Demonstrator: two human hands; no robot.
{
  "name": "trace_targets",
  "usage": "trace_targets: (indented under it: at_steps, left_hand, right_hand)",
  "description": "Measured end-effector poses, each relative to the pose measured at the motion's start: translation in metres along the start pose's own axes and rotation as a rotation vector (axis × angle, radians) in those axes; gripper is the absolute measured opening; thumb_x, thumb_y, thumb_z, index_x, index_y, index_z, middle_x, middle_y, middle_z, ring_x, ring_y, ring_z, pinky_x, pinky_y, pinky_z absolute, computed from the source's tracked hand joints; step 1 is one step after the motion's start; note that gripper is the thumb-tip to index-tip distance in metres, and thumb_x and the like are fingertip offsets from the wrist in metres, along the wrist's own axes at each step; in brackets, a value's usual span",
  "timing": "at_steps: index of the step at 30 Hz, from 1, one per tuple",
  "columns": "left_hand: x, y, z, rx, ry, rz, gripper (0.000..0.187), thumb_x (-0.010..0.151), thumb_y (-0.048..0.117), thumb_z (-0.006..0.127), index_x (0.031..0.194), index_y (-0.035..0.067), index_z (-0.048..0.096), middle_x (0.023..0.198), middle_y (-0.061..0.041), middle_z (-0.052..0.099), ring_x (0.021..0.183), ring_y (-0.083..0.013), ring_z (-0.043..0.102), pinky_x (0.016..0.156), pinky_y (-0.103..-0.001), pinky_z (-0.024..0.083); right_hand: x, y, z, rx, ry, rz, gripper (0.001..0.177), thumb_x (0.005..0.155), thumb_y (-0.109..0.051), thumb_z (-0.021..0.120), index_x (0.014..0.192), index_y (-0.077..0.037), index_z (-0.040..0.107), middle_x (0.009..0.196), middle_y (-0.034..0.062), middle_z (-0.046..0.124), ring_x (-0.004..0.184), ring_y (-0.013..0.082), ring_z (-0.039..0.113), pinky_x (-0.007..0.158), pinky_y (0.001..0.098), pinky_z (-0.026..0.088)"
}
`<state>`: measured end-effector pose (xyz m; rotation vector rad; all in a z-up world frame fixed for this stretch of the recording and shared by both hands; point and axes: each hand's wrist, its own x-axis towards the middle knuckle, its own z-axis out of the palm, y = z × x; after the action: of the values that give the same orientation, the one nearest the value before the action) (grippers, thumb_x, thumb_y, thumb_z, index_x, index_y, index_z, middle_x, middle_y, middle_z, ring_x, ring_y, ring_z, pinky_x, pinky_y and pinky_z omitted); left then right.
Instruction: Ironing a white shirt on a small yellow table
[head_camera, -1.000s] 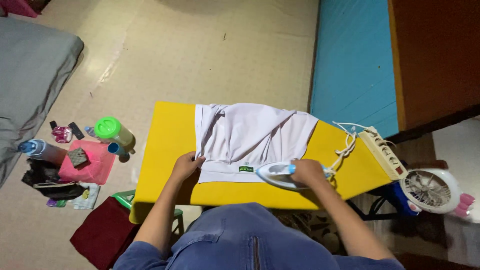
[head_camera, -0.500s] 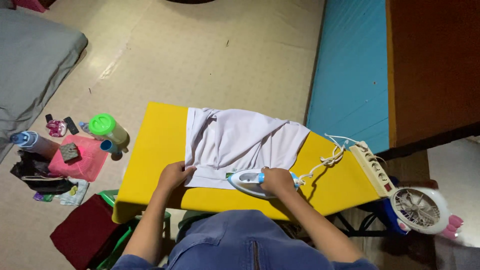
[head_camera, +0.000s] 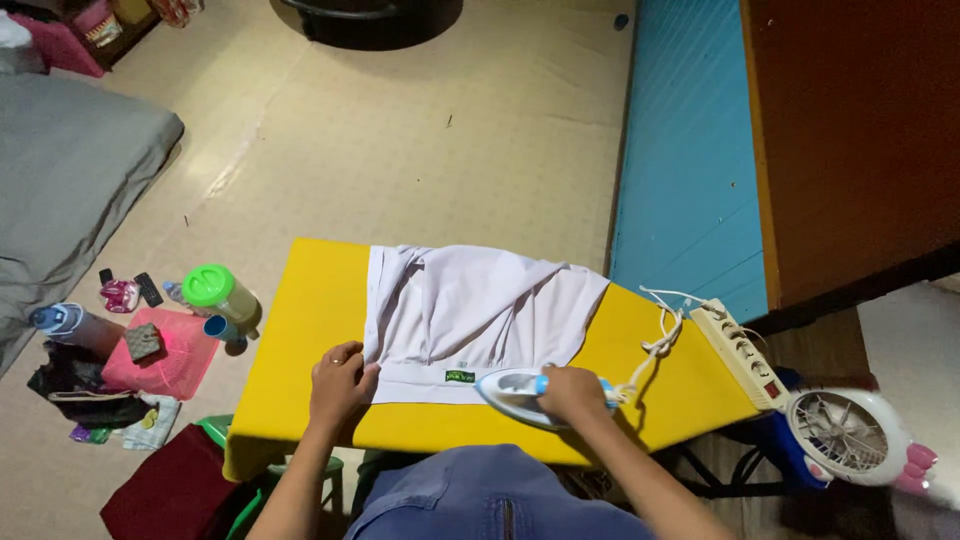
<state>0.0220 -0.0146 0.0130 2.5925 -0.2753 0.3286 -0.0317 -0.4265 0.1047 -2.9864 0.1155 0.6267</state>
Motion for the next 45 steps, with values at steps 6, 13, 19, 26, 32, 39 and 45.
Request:
trace_targets:
  at_steps: [6, 13, 19, 26, 32, 39, 45]
  left_hand:
    - [0.006, -0.004, 0.0, -0.042, -0.026, -0.014, 0.031, 0.084, 0.037, 0.072, 0.099, 0.01, 0.077, 0.123, -0.006, 0.068, 0.12, -0.0295, 0.059, 0.099, -0.049, 0.045]
    - [0.004, -0.003, -0.004, -0.086, -0.026, -0.013, 0.027, 0.088, 0.033, 0.068, 0.093, 0.008, 0.077, 0.122, -0.009, 0.069, 0.117, -0.032, 0.06, 0.097, -0.05, 0.046]
    - [0.006, -0.007, -0.001, -0.092, -0.039, -0.031, 0.027, 0.088, 0.032, 0.069, 0.088, 0.007, 0.076, 0.122, -0.009, 0.07, 0.117, -0.0326, 0.06, 0.097, -0.049, 0.047]
    - [0.007, -0.005, -0.003, -0.1, -0.02, -0.012, 0.026, 0.087, 0.031, 0.069, 0.09, 0.007, 0.076, 0.12, -0.009, 0.07, 0.116, -0.032, 0.061, 0.096, -0.049, 0.047]
    - [0.005, -0.005, 0.002, -0.124, -0.015, -0.036, 0.025, 0.086, 0.032, 0.07, 0.09, 0.008, 0.078, 0.117, -0.008, 0.071, 0.114, -0.0313, 0.062, 0.096, -0.048, 0.048]
    - [0.006, -0.005, 0.0, -0.1, -0.016, -0.035, 0.024, 0.086, 0.03, 0.071, 0.087, 0.007, 0.078, 0.117, -0.009, 0.072, 0.114, -0.0325, 0.062, 0.095, -0.049, 0.047]
    - [0.005, -0.014, 0.004, -0.137, -0.023, -0.023, 0.025, 0.088, 0.031, 0.069, 0.087, 0.007, 0.078, 0.12, -0.008, 0.071, 0.116, -0.0329, 0.062, 0.098, -0.048, 0.048]
  right_hand:
    - [0.023, -0.043, -0.001, 0.031, 0.098, -0.135, 0.028, 0.075, -0.028, 0.071, 0.098, -0.012, 0.071, 0.092, 0.0155, 0.075, 0.09, 0.0372, 0.072, 0.08, 0.0509, 0.057]
    - [0.008, 0.013, 0.014, -0.012, 0.052, -0.075, 0.024, 0.077, -0.029, 0.067, 0.094, -0.014, 0.074, 0.093, 0.0157, 0.075, 0.092, 0.0382, 0.072, 0.082, 0.052, 0.056]
    - [-0.01, 0.041, 0.01, -0.069, 0.052, 0.106, 0.026, 0.086, -0.036, 0.063, 0.102, -0.018, 0.073, 0.093, 0.0155, 0.076, 0.09, 0.0367, 0.075, 0.083, 0.0516, 0.058]
    - [0.028, -0.036, 0.011, 0.052, 0.098, -0.102, 0.027, 0.07, -0.027, 0.071, 0.092, -0.013, 0.074, 0.089, 0.0163, 0.075, 0.088, 0.0379, 0.072, 0.08, 0.0506, 0.058]
    - [0.031, -0.054, 0.007, 0.046, 0.16, -0.233, 0.024, 0.073, -0.025, 0.07, 0.092, -0.012, 0.074, 0.089, 0.0169, 0.075, 0.086, 0.0376, 0.073, 0.077, 0.0512, 0.057]
    - [0.003, 0.004, -0.005, -0.011, 0.055, -0.075, 0.025, 0.076, -0.028, 0.069, 0.097, -0.014, 0.074, 0.092, 0.0159, 0.075, 0.088, 0.0377, 0.073, 0.079, 0.051, 0.058]
    - [0.017, -0.032, 0.01, 0.002, 0.112, -0.139, 0.024, 0.075, -0.028, 0.071, 0.094, -0.013, 0.073, 0.089, 0.0155, 0.075, 0.085, 0.0369, 0.073, 0.077, 0.0496, 0.058]
